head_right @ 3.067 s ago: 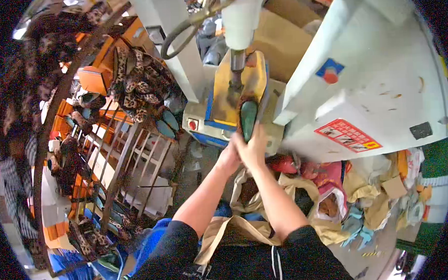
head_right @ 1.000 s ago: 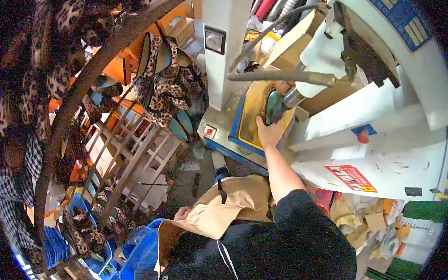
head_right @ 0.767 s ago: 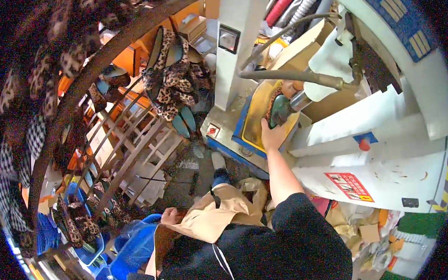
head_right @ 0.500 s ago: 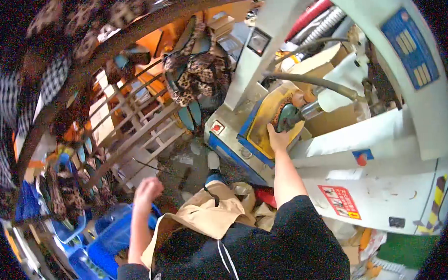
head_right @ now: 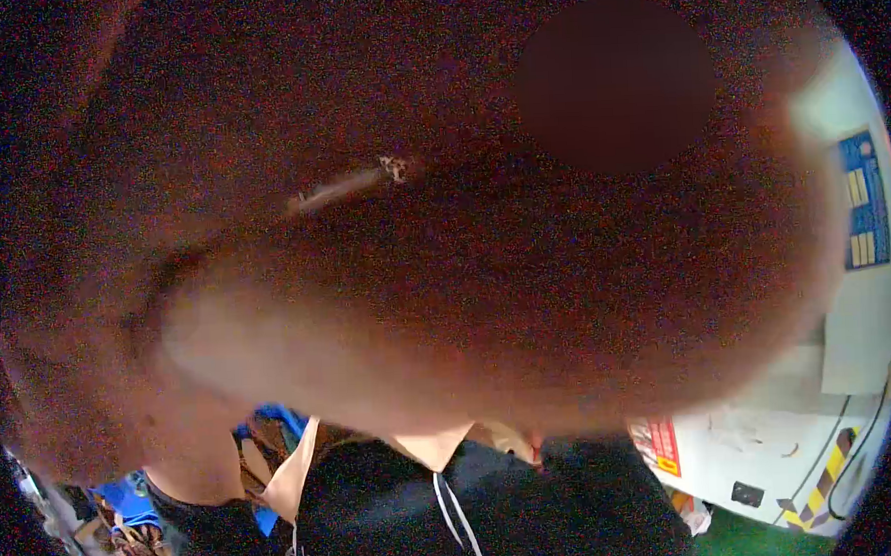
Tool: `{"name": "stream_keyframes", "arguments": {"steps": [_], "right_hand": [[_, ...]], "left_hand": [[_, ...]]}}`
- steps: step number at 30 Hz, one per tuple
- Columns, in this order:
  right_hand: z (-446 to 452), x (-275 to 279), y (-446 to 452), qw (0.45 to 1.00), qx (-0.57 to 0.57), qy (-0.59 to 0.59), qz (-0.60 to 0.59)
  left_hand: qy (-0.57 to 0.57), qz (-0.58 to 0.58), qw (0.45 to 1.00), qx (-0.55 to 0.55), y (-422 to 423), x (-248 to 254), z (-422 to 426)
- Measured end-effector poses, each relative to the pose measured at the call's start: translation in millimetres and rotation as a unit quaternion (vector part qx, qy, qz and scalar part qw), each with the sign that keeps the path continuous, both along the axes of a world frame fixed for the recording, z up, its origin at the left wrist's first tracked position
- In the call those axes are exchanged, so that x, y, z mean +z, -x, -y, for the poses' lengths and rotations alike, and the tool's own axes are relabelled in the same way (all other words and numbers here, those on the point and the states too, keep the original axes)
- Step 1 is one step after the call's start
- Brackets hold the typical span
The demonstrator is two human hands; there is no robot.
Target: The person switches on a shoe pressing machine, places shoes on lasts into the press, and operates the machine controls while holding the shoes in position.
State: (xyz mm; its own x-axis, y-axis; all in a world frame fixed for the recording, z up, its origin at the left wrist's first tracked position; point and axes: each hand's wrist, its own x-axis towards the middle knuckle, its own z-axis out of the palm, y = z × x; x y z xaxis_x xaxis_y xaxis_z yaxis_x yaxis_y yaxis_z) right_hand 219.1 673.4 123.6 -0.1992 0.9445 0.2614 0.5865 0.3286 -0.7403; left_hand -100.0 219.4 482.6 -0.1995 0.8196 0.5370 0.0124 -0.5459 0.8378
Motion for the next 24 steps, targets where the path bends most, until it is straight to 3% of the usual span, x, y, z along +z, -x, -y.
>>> {"name": "stream_keyframes", "arguments": {"steps": [4,8,12,16,24], "right_hand": [[-9,-7,-2,1.000,0.005,-0.030,-0.004],[12,25,13,0.996,0.017,-0.072,-0.054],[-1,11,5,0.993,0.029,-0.118,0.002],[18,1,-3,0.996,-0.024,0.057,-0.060],[-9,-10,-5,0.994,-0.032,0.098,-0.039]], "left_hand": [[0.023,-0.044,0.998,0.033,13,-1,6],[0.033,-0.076,0.995,0.054,17,-6,16],[0.042,-0.097,0.992,0.067,23,-5,23],[0.057,-0.106,0.990,0.072,30,6,29],[0.075,-0.166,0.979,0.095,47,9,44]]}}
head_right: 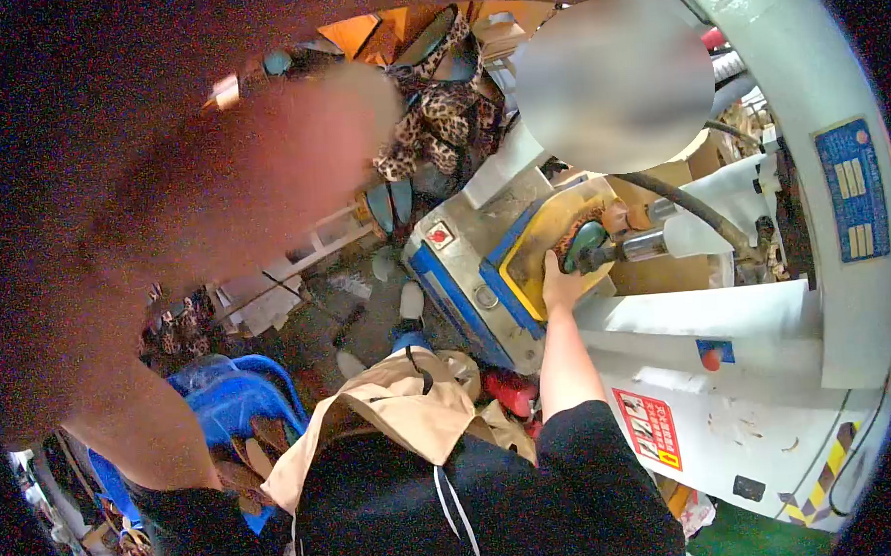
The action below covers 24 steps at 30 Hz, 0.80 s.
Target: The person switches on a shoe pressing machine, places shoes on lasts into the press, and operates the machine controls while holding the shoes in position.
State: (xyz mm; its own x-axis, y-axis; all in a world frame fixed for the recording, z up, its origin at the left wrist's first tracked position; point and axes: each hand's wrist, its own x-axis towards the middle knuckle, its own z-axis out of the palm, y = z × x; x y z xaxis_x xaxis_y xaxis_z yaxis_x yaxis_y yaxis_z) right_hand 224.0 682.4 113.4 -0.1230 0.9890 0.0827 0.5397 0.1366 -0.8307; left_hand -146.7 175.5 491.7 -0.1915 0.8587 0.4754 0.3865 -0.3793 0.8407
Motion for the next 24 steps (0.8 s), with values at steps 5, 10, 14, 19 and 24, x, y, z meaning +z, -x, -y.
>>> {"name": "stream_keyframes", "arguments": {"steps": [5,10,14,19,24], "right_hand": [[10,13,9,1.000,-0.008,-0.011,0.010],[18,23,13,0.998,-0.021,-0.019,0.056],[19,27,14,0.996,-0.036,-0.032,0.069],[22,26,12,0.997,-0.030,-0.039,0.055],[15,34,18,1.000,-0.008,-0.013,0.012]], "left_hand": [[0.002,-0.056,0.998,0.011,12,19,15],[-0.017,-0.114,0.993,0.036,31,48,31],[-0.040,-0.131,0.990,0.043,38,61,37],[-0.059,-0.097,0.994,-0.005,31,53,10],[-0.015,-0.113,0.992,-0.057,17,38,-20]]}}
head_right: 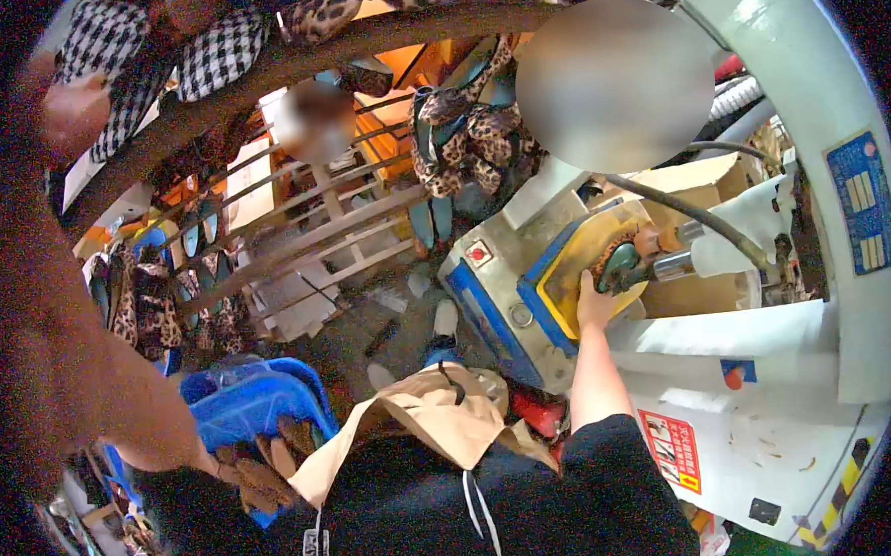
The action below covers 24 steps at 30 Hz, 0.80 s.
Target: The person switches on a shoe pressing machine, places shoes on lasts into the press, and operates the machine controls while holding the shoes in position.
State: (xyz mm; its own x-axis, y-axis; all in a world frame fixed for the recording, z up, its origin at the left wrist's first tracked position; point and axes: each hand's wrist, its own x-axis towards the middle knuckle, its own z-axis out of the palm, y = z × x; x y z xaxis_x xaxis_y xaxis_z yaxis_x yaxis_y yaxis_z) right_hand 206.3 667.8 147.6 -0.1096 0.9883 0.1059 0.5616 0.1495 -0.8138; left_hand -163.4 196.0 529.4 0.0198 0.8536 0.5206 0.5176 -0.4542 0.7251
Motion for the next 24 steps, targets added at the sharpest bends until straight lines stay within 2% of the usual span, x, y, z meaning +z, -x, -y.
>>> {"name": "stream_keyframes", "arguments": {"steps": [5,7,9,11,15,17,20,22,24], "right_hand": [[6,-6,0,0.979,-0.029,-0.201,0.031],[8,3,0,0.988,-0.018,-0.152,0.019],[-5,-5,4,0.968,0.033,-0.229,-0.096],[16,6,4,0.984,-0.035,-0.171,-0.035],[18,15,11,0.978,-0.027,-0.203,-0.024],[29,27,16,0.986,-0.010,-0.162,-0.032],[9,-5,-2,0.936,-0.042,-0.332,0.112],[61,25,6,0.956,0.025,-0.287,0.049],[99,14,19,0.980,0.159,-0.094,0.066]], "left_hand": [[-0.030,-0.008,0.999,0.035,7,24,28],[-0.067,-0.004,0.996,0.062,8,34,40],[-0.128,0.009,0.987,0.092,7,36,46],[-0.173,0.027,0.978,0.111,12,39,45],[-0.233,0.035,0.962,0.140,4,34,49],[-0.229,0.050,0.957,0.170,-5,16,52],[-0.226,0.048,0.953,0.196,-17,-1,56],[-0.236,0.045,0.947,0.213,-23,-7,59],[-0.237,0.036,0.943,0.231,-21,-10,65]]}}
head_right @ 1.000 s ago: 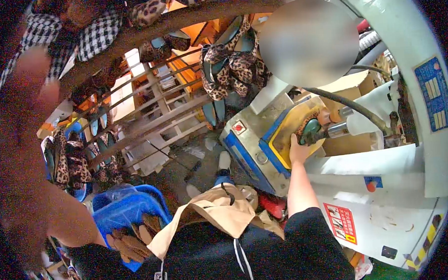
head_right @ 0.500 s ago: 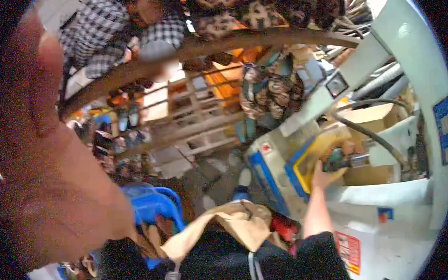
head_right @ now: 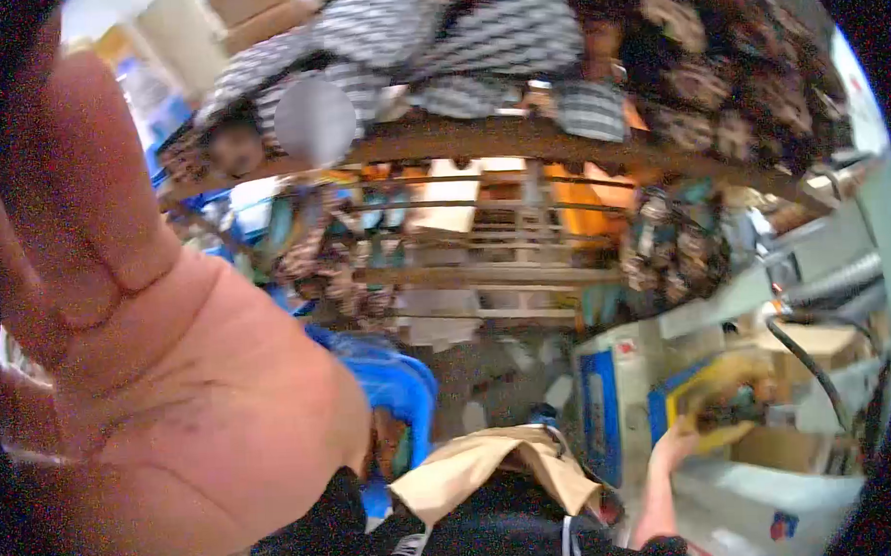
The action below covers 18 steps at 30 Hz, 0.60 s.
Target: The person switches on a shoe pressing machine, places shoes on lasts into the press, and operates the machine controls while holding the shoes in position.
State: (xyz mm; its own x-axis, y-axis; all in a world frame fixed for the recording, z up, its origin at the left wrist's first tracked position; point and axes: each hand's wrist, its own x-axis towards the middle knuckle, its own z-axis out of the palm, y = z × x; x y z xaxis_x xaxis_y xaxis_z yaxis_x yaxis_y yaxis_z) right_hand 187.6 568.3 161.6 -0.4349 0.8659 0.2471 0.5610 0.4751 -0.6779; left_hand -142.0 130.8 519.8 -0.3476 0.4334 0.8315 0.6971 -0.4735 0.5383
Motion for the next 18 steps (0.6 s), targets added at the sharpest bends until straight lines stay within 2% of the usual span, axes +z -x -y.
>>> {"name": "stream_keyframes", "arguments": {"steps": [1,3,5,6,7,9,10,13,18], "right_hand": [[19,-6,7,0.994,0.045,0.096,0.039],[86,33,61,0.969,0.196,0.102,0.109],[139,115,151,0.928,0.332,0.144,-0.087],[158,172,181,0.911,0.359,0.168,-0.112],[184,234,203,0.839,0.443,0.224,-0.222],[217,344,222,0.771,0.569,0.016,-0.284],[227,379,225,0.728,0.607,-0.080,-0.308],[264,401,240,0.665,0.659,-0.136,-0.324],[304,387,254,0.638,0.695,-0.096,-0.316]], "left_hand": [[0.001,-0.005,1.000,0.009,-1,0,7],[-0.001,-0.015,0.999,0.033,-10,2,22],[-0.003,-0.025,0.998,0.064,-19,6,49],[0.002,-0.033,0.996,0.082,-27,12,65],[0.011,-0.044,0.994,0.101,-36,20,85],[0.031,-0.069,0.988,0.136,-62,38,121],[0.034,-0.077,0.984,0.159,-73,46,137],[0.064,-0.101,0.963,0.240,-107,86,198],[0.135,-0.156,0.905,0.372,-178,137,263]]}}
